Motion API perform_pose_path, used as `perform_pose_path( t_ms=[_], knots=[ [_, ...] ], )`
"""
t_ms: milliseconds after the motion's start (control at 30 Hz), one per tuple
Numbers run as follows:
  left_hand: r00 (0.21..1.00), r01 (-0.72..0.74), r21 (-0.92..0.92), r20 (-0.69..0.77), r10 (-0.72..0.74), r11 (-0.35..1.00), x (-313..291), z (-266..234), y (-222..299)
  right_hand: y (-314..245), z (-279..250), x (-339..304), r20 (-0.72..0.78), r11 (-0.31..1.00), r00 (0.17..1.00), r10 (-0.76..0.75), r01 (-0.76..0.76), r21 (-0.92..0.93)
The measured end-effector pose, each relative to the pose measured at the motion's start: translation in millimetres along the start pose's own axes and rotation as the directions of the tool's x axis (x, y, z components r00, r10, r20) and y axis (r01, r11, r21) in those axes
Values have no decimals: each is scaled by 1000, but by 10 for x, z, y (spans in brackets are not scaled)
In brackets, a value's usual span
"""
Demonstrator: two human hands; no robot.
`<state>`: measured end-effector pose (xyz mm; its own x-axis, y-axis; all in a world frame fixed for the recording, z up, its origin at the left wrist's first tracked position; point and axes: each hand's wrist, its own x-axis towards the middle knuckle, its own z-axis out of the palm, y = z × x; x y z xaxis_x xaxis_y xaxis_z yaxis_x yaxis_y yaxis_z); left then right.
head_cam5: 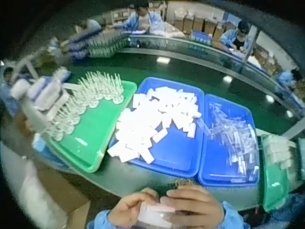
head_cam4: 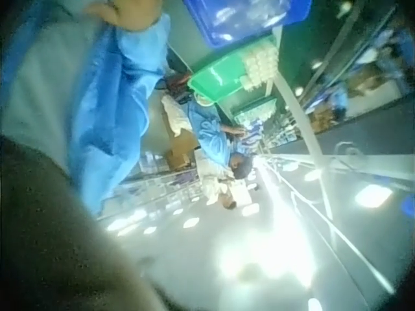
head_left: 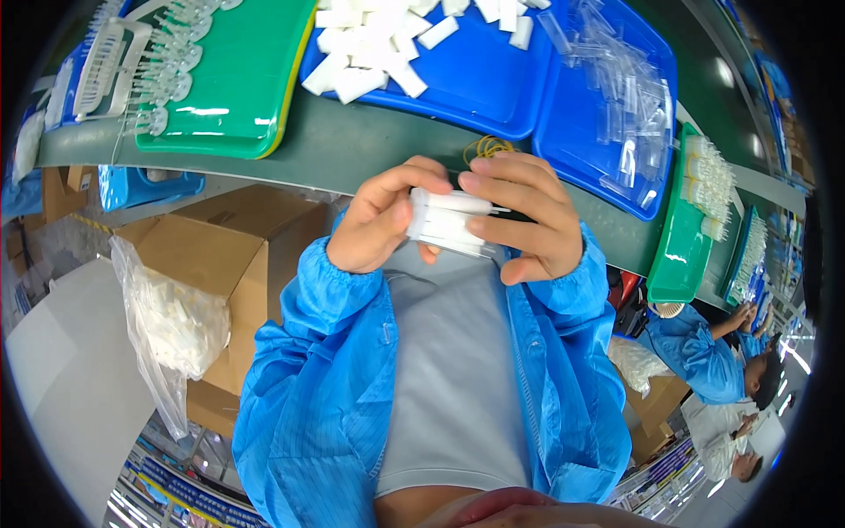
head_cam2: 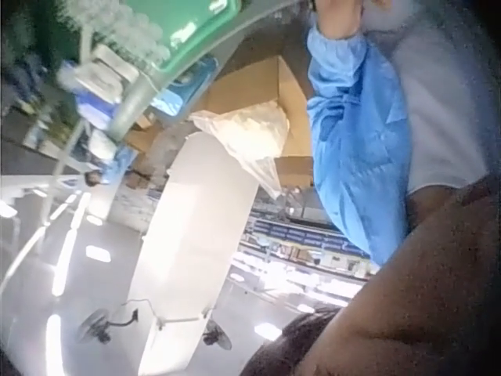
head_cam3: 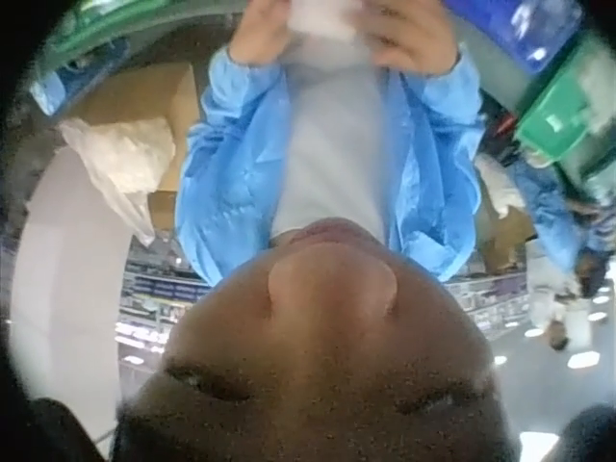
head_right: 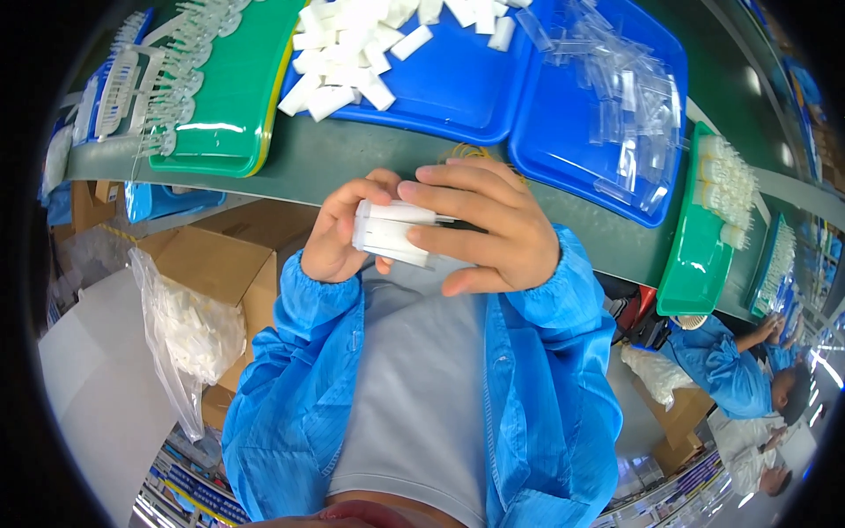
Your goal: The person assembles filter components by fitting white inserts and clear sleeves onto pronged plastic bases, then securing the assembled bundles with rubber bands.
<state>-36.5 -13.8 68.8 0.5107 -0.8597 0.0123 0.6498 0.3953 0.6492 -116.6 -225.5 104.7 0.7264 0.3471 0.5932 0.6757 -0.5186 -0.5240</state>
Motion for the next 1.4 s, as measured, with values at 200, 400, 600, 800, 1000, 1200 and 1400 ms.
perform_pose_path(
  t_ms=[200, 400, 600, 800, 1000, 1200, 1400],
  knots=[
    [993, 81, 98, -96, -72, 992, -78, -120, 5, 93, -389, -4, -211, 786, 899, 384, -438, -437],
    [982, 50, 91, -185, -32, 995, -76, -90, 79, 409, -771, -463, -412, 234, 687, 598, -642, -730],
    [973, 59, 147, -230, -24, 987, -74, -48, 136, 463, -695, -554, -372, 297, 740, 560, -599, -744],
    [984, 94, 164, -167, -66, 982, -52, -16, 157, 15, -446, -141, -424, 664, 537, 730, -705, 250],
    [997, 33, 236, -74, -16, 971, 9, 63, 121, -207, -156, 57, -338, 755, 695, 635, -468, 459],
    [998, 26, 257, -66, -9, 966, 9, 64, 94, -172, -71, 149, -209, 796, 796, 568, -466, 386],
    [987, 94, 246, -147, -58, 965, 27, 110, 69, -227, -19, 210, -210, 819, 807, 552, -476, 320]
  ],
)
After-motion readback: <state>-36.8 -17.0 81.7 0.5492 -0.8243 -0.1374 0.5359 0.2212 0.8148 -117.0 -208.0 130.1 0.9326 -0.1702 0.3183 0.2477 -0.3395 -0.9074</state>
